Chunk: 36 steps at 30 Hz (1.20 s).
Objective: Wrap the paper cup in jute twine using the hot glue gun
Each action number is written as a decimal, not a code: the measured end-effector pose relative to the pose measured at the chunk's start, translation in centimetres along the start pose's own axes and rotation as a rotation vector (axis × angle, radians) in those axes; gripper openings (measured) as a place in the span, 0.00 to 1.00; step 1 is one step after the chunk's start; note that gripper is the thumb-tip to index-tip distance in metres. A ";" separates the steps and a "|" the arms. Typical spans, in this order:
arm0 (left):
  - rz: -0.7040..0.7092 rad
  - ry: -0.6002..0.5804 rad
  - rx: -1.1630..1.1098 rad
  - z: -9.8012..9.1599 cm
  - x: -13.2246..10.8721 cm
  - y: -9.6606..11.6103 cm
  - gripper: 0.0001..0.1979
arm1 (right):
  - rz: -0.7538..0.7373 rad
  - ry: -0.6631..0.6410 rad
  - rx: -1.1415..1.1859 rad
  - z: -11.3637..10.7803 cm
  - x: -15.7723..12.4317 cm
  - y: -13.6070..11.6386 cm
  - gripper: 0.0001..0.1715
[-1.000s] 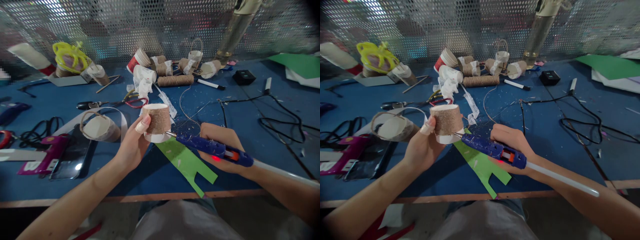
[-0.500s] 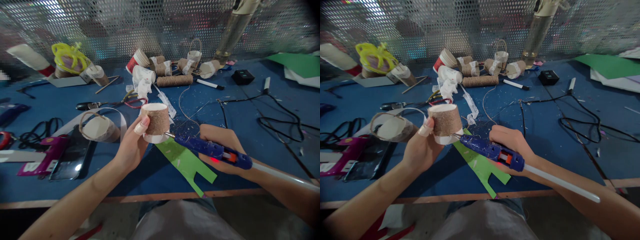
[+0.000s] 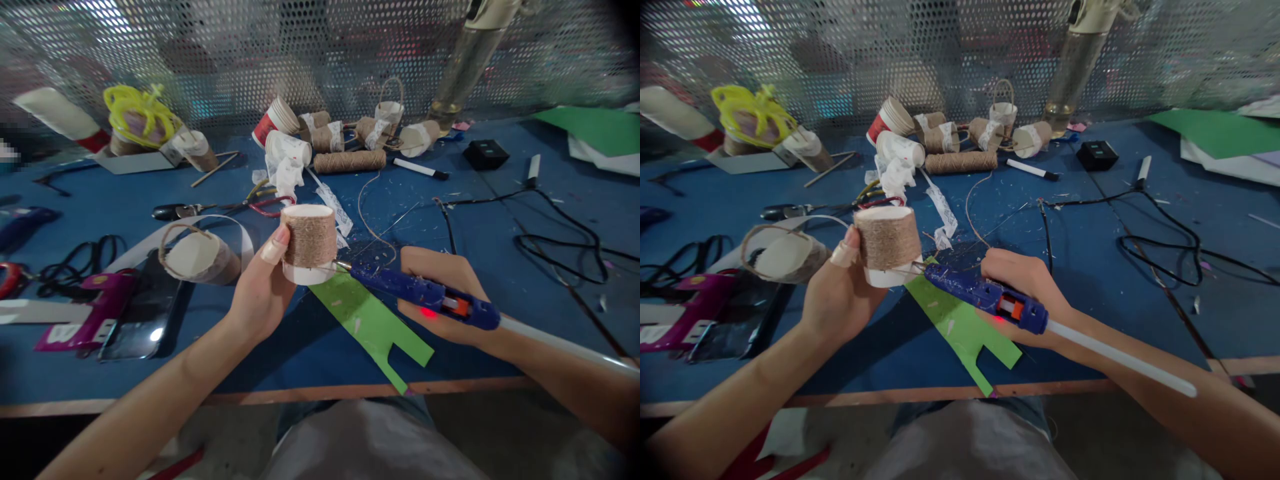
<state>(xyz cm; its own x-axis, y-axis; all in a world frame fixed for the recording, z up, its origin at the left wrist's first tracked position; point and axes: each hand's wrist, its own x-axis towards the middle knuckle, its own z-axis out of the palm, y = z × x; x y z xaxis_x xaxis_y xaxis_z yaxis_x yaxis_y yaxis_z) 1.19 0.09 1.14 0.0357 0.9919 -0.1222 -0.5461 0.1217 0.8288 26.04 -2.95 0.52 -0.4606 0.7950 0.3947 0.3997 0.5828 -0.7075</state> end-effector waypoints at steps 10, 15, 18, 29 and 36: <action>-0.047 0.007 -0.053 0.2 0.0 0.1 0.08 | 0.018 -0.019 -0.019 0.0 0.2 -0.4 0.14; -0.061 0.012 0.001 0.0 0.0 0.1 0.08 | 0.012 -0.007 -0.021 0.1 0.2 -0.3 0.15; -0.087 0.005 -0.048 0.3 0.0 0.3 0.08 | 0.033 -0.017 -0.013 0.1 0.1 -0.2 0.15; -0.141 0.052 -0.145 0.8 0.0 0.6 0.10 | 0.067 -0.021 -0.027 0.1 0.1 0.1 0.18; -0.154 -0.003 -0.067 0.4 -0.1 0.6 0.09 | 0.237 0.173 0.039 -0.1 0.5 -0.7 0.17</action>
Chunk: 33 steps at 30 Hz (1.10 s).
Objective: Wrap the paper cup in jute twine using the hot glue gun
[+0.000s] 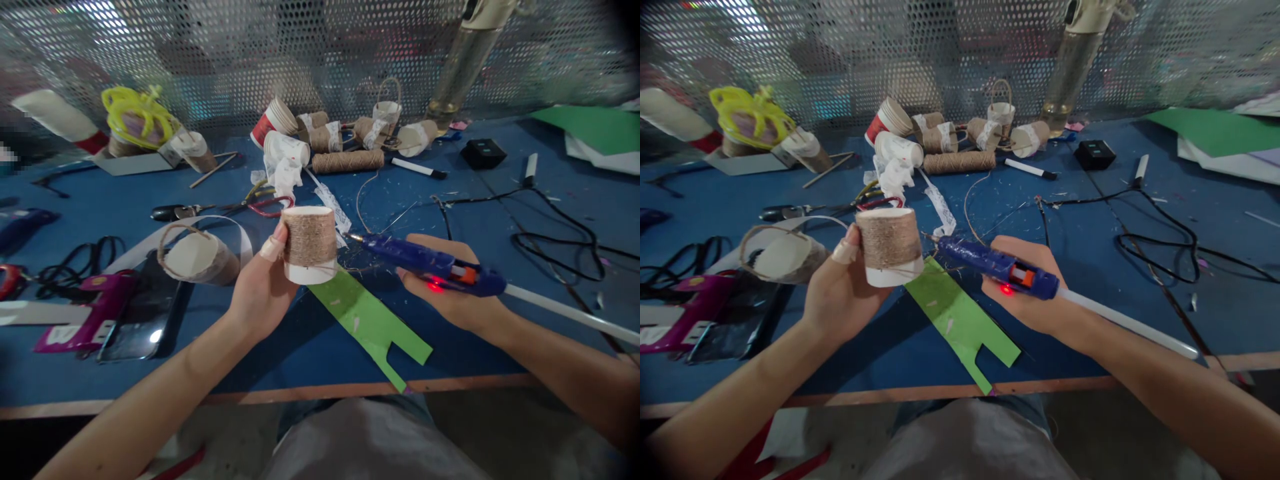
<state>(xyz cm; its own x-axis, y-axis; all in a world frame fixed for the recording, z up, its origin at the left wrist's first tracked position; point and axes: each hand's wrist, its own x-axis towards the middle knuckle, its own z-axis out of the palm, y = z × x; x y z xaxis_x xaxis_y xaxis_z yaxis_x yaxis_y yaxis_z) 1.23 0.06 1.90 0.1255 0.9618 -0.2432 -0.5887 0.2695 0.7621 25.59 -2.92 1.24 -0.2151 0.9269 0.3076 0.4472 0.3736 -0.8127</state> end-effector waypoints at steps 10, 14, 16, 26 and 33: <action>0.002 -0.170 0.122 -1.1 0.1 -1.1 0.17 | -0.108 0.069 0.103 1.3 -0.6 0.5 0.27; 0.003 -0.180 0.160 -1.1 0.2 -1.3 0.20 | -0.117 0.092 0.067 1.5 -0.7 0.3 0.27; 0.006 -0.190 0.169 -1.1 0.2 -1.3 0.21 | -0.135 0.083 0.043 1.3 -0.6 0.1 0.25; -0.046 -0.169 0.238 -0.5 0.0 -1.5 0.25 | -0.251 0.054 -0.030 1.8 -0.1 0.4 0.15; -0.042 -0.194 0.231 -0.4 0.0 -1.7 0.19 | -0.178 0.056 0.063 2.1 -0.2 0.3 0.16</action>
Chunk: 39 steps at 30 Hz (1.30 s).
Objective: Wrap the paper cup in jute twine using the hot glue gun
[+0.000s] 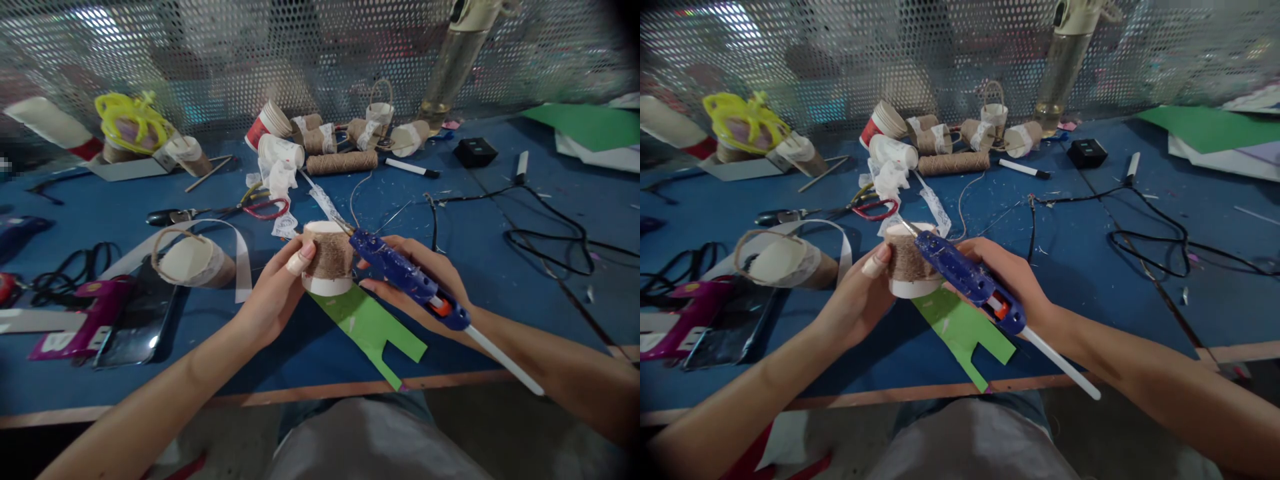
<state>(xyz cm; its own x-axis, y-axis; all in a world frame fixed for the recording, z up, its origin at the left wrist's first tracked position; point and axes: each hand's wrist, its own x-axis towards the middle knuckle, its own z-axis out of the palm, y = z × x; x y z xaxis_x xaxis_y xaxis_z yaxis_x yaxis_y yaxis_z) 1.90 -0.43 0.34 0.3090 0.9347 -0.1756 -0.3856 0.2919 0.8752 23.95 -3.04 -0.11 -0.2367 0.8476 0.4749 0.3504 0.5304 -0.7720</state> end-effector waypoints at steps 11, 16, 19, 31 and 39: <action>-0.012 0.015 0.013 -0.1 0.0 0.0 0.20 | 0.113 -0.004 0.035 0.0 -0.2 -0.1 0.15; -0.017 0.021 0.043 -0.2 -0.1 -0.1 0.20 | 0.166 0.034 0.108 -0.1 -0.5 0.3 0.12; -0.022 0.021 0.048 -0.4 -0.2 -0.1 0.20 | 0.215 0.038 0.249 0.0 -0.4 0.7 0.12; -0.027 -0.013 -0.013 -0.3 -0.3 -0.4 0.18 | 0.432 0.086 0.465 0.8 0.2 0.8 0.16; -0.025 -0.037 -0.030 -0.2 -0.3 -0.5 0.19 | 0.465 0.130 0.512 0.8 0.2 0.8 0.19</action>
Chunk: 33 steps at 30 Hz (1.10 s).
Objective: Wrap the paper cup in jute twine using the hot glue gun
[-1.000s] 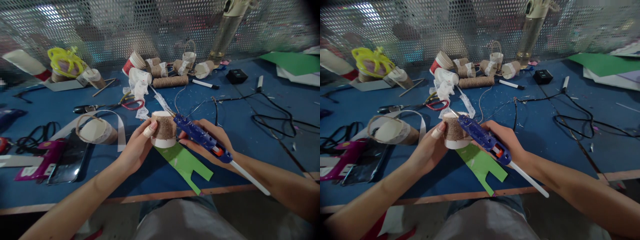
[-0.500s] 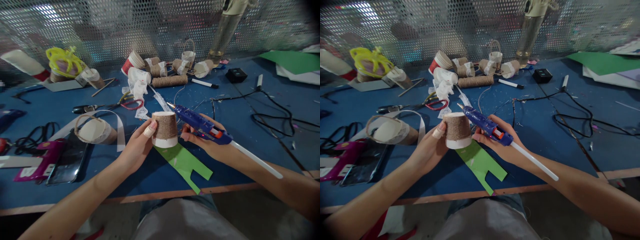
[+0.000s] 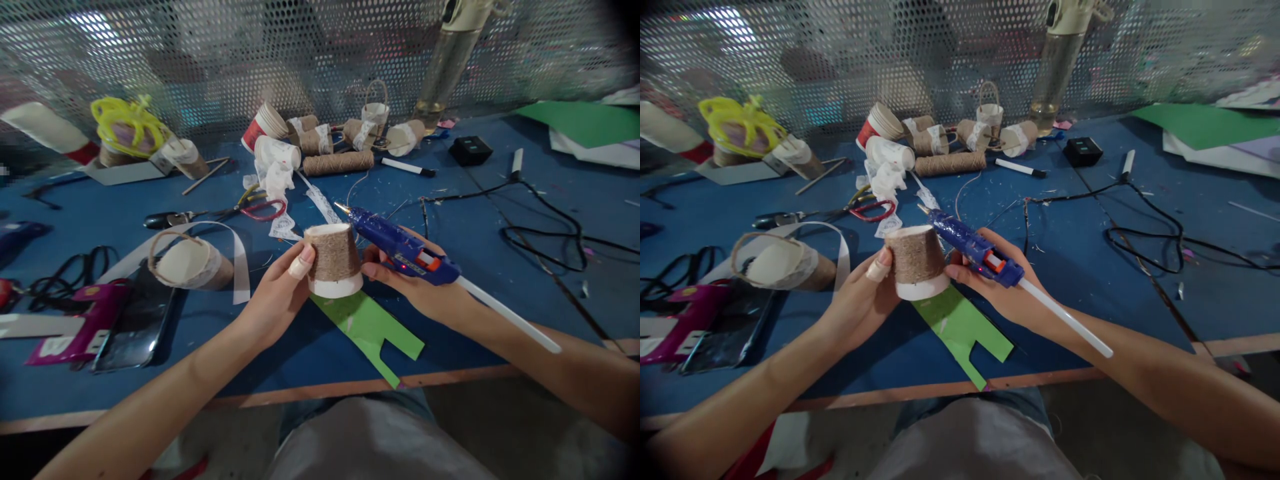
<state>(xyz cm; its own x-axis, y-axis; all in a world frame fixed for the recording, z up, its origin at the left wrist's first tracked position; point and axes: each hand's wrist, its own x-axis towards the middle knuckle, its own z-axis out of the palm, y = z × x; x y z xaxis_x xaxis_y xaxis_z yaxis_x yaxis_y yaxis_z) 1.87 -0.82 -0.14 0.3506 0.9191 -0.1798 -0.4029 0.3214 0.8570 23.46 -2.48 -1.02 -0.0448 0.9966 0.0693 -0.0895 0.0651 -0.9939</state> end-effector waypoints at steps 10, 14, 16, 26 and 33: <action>-0.014 0.016 0.015 -0.1 0.0 -0.1 0.19 | -0.165 -0.050 -0.084 -0.5 -0.3 0.6 0.15; -0.048 -0.005 0.044 -0.1 -0.1 -0.2 0.23 | -0.230 -0.041 -0.192 -0.4 -0.5 0.6 0.17; -0.058 -0.027 0.086 -0.1 -0.2 -0.2 0.27 | -0.216 -0.061 -0.236 -0.3 -0.6 0.3 0.19; -0.017 0.061 0.016 0.1 -0.3 0.9 0.22 | -0.200 -0.018 -0.235 -0.3 -0.7 -0.6 0.13; 0.067 0.151 -0.093 -0.3 -0.1 1.6 0.18 | -0.221 0.083 -0.343 -1.2 0.1 -1.0 0.13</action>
<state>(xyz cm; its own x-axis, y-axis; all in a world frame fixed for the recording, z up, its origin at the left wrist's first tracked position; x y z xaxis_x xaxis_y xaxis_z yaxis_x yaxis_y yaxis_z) 0.92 -0.32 1.08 0.1922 0.9606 -0.2007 -0.4999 0.2718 0.8223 24.73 -2.42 -0.13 0.0197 0.9566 0.2907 0.2493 0.2768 -0.9280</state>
